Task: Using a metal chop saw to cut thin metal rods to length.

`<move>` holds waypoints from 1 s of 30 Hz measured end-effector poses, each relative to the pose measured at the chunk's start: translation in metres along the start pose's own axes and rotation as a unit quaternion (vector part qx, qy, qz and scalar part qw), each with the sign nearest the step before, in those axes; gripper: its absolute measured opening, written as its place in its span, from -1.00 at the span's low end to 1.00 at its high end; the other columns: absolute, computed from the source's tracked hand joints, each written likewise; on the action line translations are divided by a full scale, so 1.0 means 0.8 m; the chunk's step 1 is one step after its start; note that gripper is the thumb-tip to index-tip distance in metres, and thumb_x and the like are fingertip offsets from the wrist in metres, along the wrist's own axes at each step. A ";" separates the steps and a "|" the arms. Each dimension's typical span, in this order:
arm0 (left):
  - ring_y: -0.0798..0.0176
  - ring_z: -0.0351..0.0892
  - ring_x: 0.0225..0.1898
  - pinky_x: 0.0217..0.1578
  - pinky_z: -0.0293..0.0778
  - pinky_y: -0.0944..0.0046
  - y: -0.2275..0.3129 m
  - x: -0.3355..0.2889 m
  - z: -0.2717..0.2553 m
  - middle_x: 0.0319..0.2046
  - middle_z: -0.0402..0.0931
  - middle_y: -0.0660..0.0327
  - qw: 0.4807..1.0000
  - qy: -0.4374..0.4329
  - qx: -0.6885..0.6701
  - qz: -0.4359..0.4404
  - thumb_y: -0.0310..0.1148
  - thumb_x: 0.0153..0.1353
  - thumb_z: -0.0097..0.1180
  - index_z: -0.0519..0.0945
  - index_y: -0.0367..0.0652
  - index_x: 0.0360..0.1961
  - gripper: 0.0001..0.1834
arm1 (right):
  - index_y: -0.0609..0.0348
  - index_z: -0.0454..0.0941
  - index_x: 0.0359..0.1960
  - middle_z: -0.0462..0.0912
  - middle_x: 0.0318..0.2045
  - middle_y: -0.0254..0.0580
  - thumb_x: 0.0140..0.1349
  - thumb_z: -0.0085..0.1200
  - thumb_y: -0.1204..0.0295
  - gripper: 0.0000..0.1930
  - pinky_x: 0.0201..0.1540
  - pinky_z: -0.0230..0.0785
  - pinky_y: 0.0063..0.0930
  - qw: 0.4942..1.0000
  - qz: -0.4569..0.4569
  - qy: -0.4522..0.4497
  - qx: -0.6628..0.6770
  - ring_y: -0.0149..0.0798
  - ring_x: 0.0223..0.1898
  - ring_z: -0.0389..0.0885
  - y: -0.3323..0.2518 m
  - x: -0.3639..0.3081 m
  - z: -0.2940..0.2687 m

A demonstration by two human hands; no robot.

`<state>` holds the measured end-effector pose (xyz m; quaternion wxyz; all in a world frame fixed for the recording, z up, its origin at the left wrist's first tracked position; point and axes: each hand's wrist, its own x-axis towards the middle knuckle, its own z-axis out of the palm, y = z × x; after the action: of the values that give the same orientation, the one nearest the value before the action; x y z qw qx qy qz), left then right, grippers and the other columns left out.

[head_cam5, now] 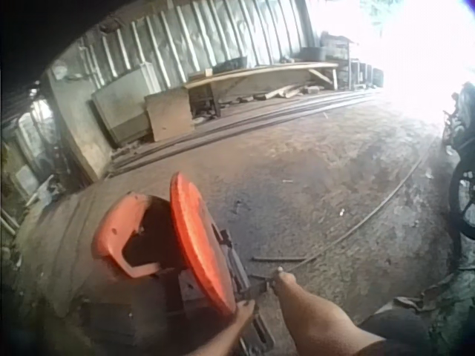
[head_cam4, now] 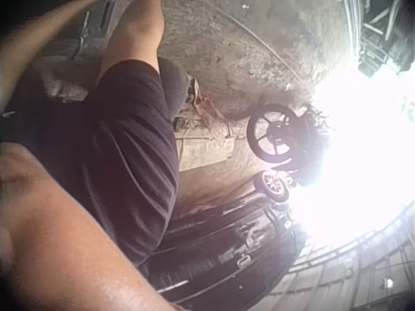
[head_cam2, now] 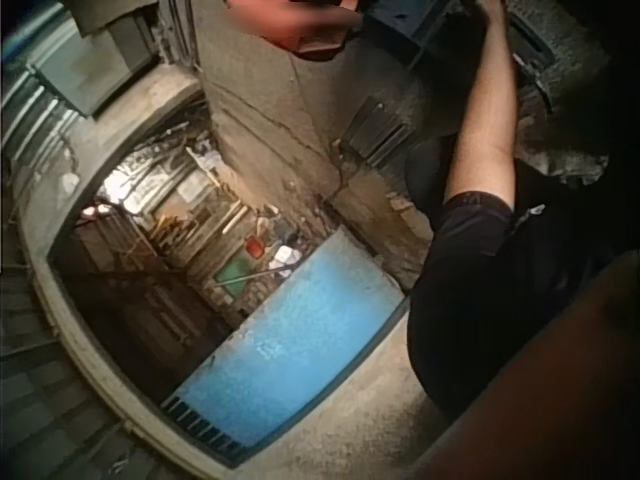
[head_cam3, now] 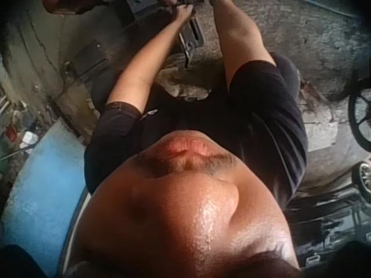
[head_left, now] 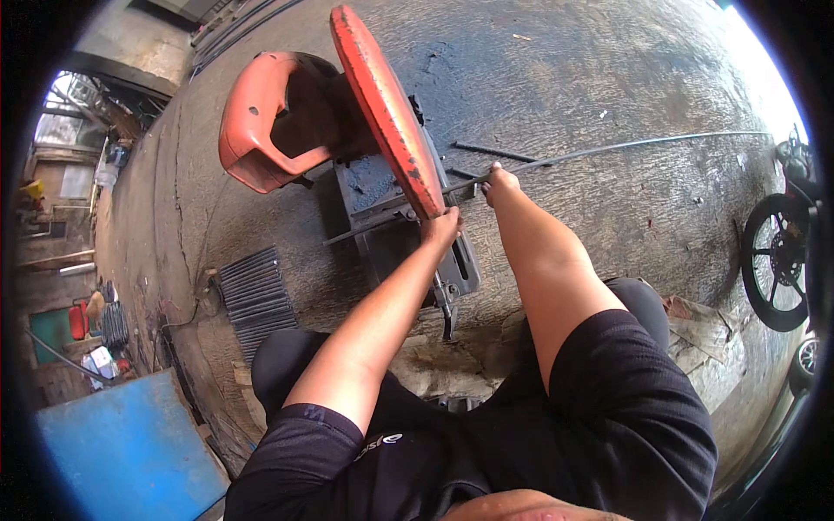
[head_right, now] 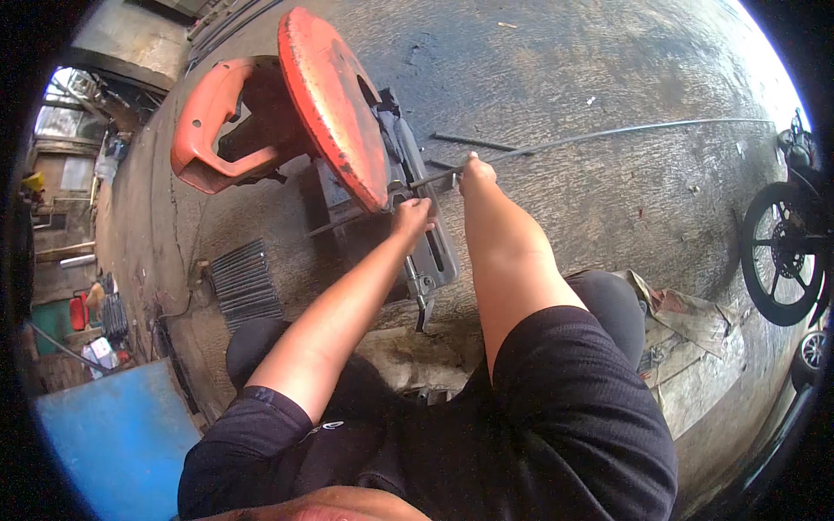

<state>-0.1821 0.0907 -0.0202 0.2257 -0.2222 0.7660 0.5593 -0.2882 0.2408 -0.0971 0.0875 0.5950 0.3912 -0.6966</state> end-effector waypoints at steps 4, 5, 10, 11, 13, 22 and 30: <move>0.29 0.63 -0.44 -0.42 0.56 0.35 0.003 -0.005 -0.011 -0.40 0.61 0.13 0.999 0.018 0.008 -0.038 -0.21 0.25 0.00 0.55 -0.33 -0.20 -0.66 | 0.12 0.52 -0.39 0.55 -0.36 -0.14 0.25 0.04 0.35 -0.87 -0.45 0.49 -0.32 1.000 0.009 0.022 0.016 -0.21 -0.40 0.56 -0.009 0.000 0.002; 0.29 0.63 -0.44 -0.42 0.56 0.35 0.002 -0.006 -0.013 -0.40 0.61 0.13 0.999 0.019 0.001 -0.026 -0.21 0.25 0.00 0.55 -0.33 -0.20 -0.66 | 0.13 0.52 -0.38 0.56 -0.34 -0.12 0.25 -0.01 0.43 -0.90 -0.43 0.52 -0.29 0.999 0.022 0.036 0.027 -0.20 -0.36 0.58 -0.013 -0.004 0.000; 0.31 0.62 -0.43 -0.42 0.54 0.36 -0.005 -0.033 -0.017 -0.39 0.62 0.14 0.999 -0.025 -0.025 -0.014 -0.25 0.27 -0.03 0.54 -0.33 -0.21 -0.69 | 0.27 0.56 -0.30 0.61 -0.33 -0.05 0.13 0.05 0.45 -0.84 -0.27 0.46 -0.30 0.985 -0.006 -0.050 0.163 -0.15 -0.30 0.61 -0.011 -0.038 -0.022; 0.32 0.62 -0.43 -0.42 0.54 0.37 -0.006 -0.042 -0.017 -0.39 0.62 0.14 0.998 -0.036 -0.051 -0.013 -0.25 0.27 -0.03 0.53 -0.33 -0.20 -0.69 | 0.28 0.55 -0.30 0.60 -0.36 -0.07 0.16 0.02 0.49 -0.86 -0.31 0.47 -0.29 0.979 -0.022 -0.071 0.189 -0.15 -0.35 0.59 -0.010 -0.043 -0.026; 0.37 0.60 -0.48 -0.50 0.52 0.38 -0.012 -0.064 -0.019 -0.47 0.60 0.21 0.996 -0.034 -0.076 -0.010 -0.23 0.22 0.03 0.56 -0.29 -0.31 -0.71 | 0.29 0.52 -0.30 0.58 -0.44 -0.11 0.20 -0.04 0.57 -0.90 -0.39 0.48 -0.25 0.960 -0.054 -0.125 0.244 -0.16 -0.44 0.57 -0.005 -0.052 -0.030; 0.27 0.60 -0.44 -0.45 0.54 0.35 -0.015 -0.150 -0.062 -0.39 0.58 0.09 0.995 -0.083 -0.054 0.009 -0.18 0.30 -0.03 0.49 -0.32 -0.17 -0.65 | 0.33 0.36 -0.01 0.48 -0.15 0.08 0.34 -0.30 0.49 -0.72 -0.15 0.49 -0.23 0.918 -0.068 -0.196 0.337 -0.06 -0.25 0.54 0.015 -0.083 -0.064; 0.22 0.61 -0.47 -0.51 0.54 0.28 -0.011 -0.188 -0.087 -0.37 0.60 0.08 0.975 -0.026 -0.221 0.027 0.10 0.29 -0.06 0.48 -0.26 -0.15 -0.46 | 0.22 0.22 0.20 0.35 0.16 -0.09 0.40 -0.40 0.33 -0.60 0.23 0.16 -0.13 0.859 -0.188 -0.474 0.036 -0.07 0.16 0.31 0.110 -0.175 -0.030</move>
<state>-0.0639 0.0353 0.0815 0.1761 -0.2313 0.6233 0.7259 -0.1792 0.1486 -0.0097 0.1078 0.1106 0.3815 -0.9114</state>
